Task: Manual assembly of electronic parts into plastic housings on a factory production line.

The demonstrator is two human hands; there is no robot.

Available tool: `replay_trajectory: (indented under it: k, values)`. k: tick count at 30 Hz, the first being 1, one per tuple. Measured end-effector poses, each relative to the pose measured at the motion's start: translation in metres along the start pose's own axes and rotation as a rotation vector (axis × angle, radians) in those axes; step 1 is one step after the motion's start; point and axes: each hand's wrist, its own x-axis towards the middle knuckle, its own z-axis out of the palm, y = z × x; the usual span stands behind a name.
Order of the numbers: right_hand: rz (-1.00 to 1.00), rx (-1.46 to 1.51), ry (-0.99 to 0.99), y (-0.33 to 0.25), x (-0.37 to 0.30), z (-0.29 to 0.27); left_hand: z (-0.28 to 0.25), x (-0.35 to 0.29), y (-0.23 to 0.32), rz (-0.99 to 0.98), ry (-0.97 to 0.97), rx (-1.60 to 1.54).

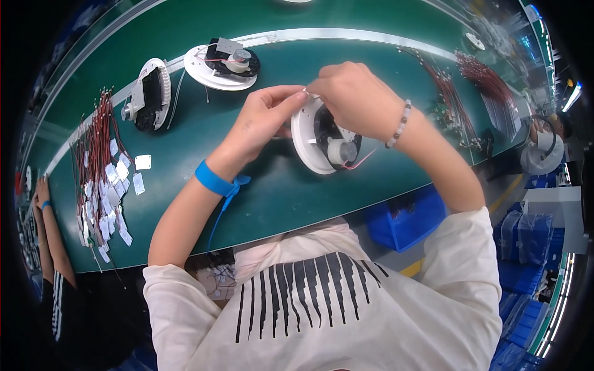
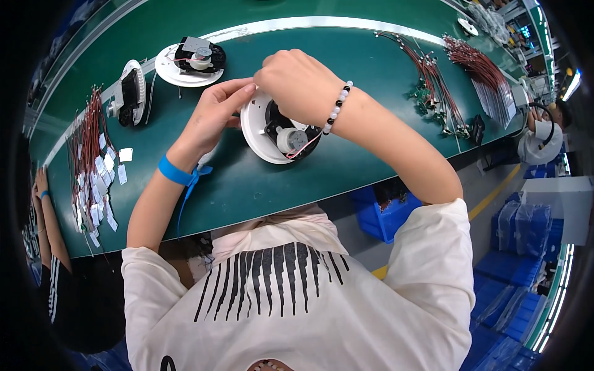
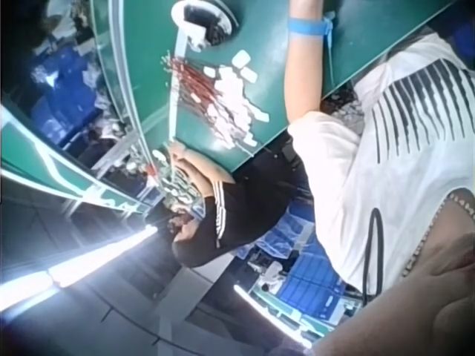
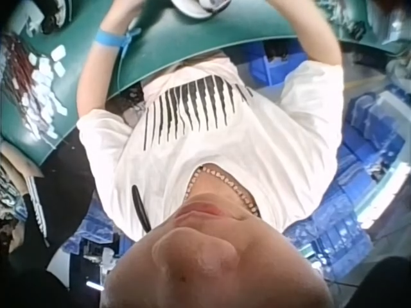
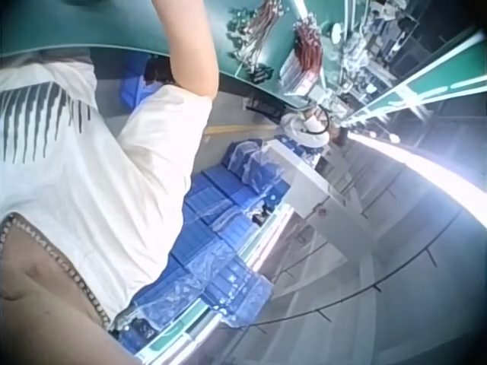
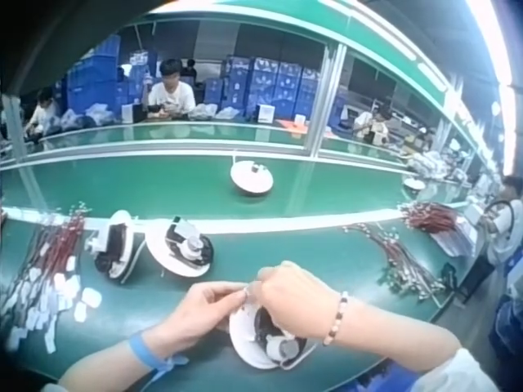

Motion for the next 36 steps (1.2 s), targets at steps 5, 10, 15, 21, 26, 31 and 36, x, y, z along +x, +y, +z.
replay_trajectory:
  k: [5, 10, 15, 21, 26, 31, 36]
  values:
    - [0.112, 0.059, 0.024, -0.008, 0.002, 0.004, -0.002, 0.0, 0.001, -0.01, -0.061, -0.019]
    - [0.165, 0.111, 0.08, -0.003, 0.003, 0.008, -0.017, 0.01, -0.011, -0.022, -0.193, -0.047]
    - [0.155, 0.123, 0.08, 0.001, 0.0, 0.009, -0.015, 0.015, -0.017, -0.01, -0.183, 0.208]
    - [0.156, 0.192, -0.04, 0.012, 0.002, 0.005, -0.012, 0.021, -0.027, 0.13, -0.228, 0.051]
    - [0.46, 1.458, 0.111, 0.057, -0.004, 0.048, -0.018, 0.026, -0.023, 0.079, -0.239, 0.145]
    - [0.652, 1.126, -0.101, 0.037, -0.007, 0.055, -0.068, -0.001, -0.007, 0.328, 0.209, 0.938]
    - [0.604, 1.424, 0.015, 0.058, -0.033, 0.073, -0.099, -0.05, 0.016, 0.374, 0.456, 1.118]
